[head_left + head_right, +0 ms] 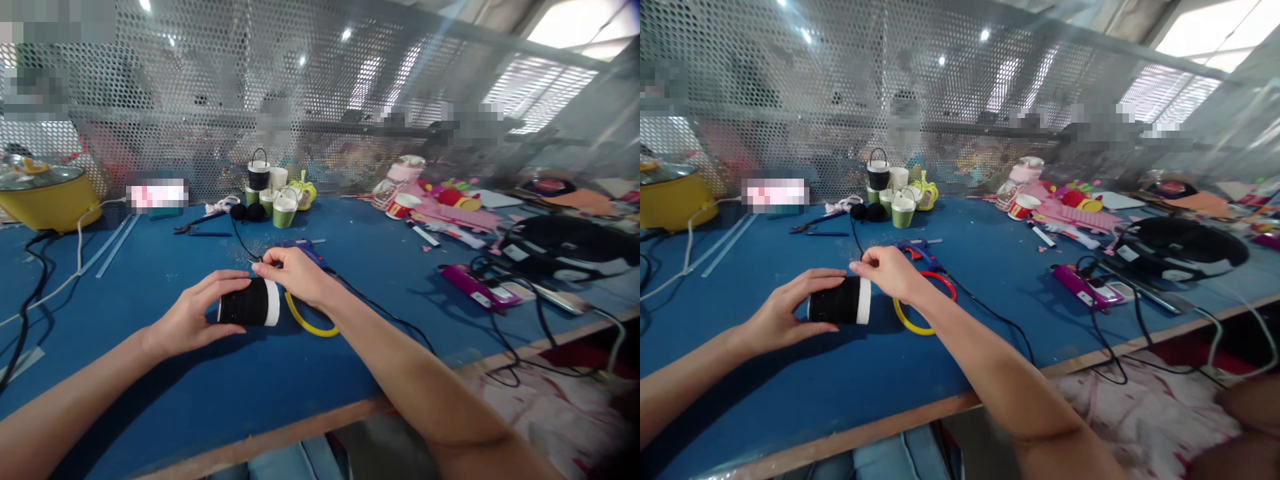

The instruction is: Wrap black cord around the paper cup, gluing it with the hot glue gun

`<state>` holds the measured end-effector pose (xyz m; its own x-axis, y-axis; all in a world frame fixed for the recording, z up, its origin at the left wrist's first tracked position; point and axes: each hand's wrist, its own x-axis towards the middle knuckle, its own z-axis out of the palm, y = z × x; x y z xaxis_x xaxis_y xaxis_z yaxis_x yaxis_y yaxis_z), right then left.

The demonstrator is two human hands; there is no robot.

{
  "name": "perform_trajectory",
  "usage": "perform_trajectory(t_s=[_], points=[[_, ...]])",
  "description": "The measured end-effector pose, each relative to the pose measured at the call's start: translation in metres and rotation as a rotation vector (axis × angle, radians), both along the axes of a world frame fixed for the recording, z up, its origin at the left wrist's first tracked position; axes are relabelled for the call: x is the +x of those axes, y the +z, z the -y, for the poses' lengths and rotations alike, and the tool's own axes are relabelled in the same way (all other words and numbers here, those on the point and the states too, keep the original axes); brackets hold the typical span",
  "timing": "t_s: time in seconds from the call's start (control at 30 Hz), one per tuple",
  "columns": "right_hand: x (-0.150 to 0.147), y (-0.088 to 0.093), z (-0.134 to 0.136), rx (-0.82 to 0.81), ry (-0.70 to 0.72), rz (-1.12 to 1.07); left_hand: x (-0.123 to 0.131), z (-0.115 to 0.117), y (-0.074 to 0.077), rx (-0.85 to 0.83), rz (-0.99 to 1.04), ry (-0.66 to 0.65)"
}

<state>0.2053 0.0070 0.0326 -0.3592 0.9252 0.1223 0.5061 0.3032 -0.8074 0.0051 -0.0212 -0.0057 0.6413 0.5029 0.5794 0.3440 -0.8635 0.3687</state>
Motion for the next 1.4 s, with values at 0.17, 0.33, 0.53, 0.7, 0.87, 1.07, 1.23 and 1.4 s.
perform_trajectory(t_s=[0.17,0.33,0.53,0.7,0.87,1.07,1.23,1.4], points=[[-0.001,0.002,0.002,-0.011,-0.007,-0.003,0.000,0.000,-0.001,0.010,0.001,0.008],[-0.002,-0.001,0.000,-0.001,-0.015,0.011,0.001,-0.001,-0.003,-0.009,0.033,0.003],[0.006,0.002,-0.005,0.059,-0.152,0.008,0.001,-0.003,-0.004,-0.077,0.119,0.031],[0.012,0.016,0.001,-0.228,-0.013,-0.099,0.002,-0.006,-0.006,-0.109,0.191,0.097],[0.007,0.007,0.006,-0.327,0.095,-0.241,0.002,-0.007,-0.007,-0.200,0.199,0.129],[0.006,-0.005,0.010,-0.213,0.157,-0.188,0.004,-0.007,-0.007,-0.652,0.281,0.080],[0.010,-0.007,0.006,-0.096,-0.007,-0.192,0.006,-0.004,-0.005,-0.561,0.203,0.128],[0.009,-0.010,0.002,-0.205,0.133,-0.209,0.007,-0.002,-0.005,-0.395,0.094,0.119]])
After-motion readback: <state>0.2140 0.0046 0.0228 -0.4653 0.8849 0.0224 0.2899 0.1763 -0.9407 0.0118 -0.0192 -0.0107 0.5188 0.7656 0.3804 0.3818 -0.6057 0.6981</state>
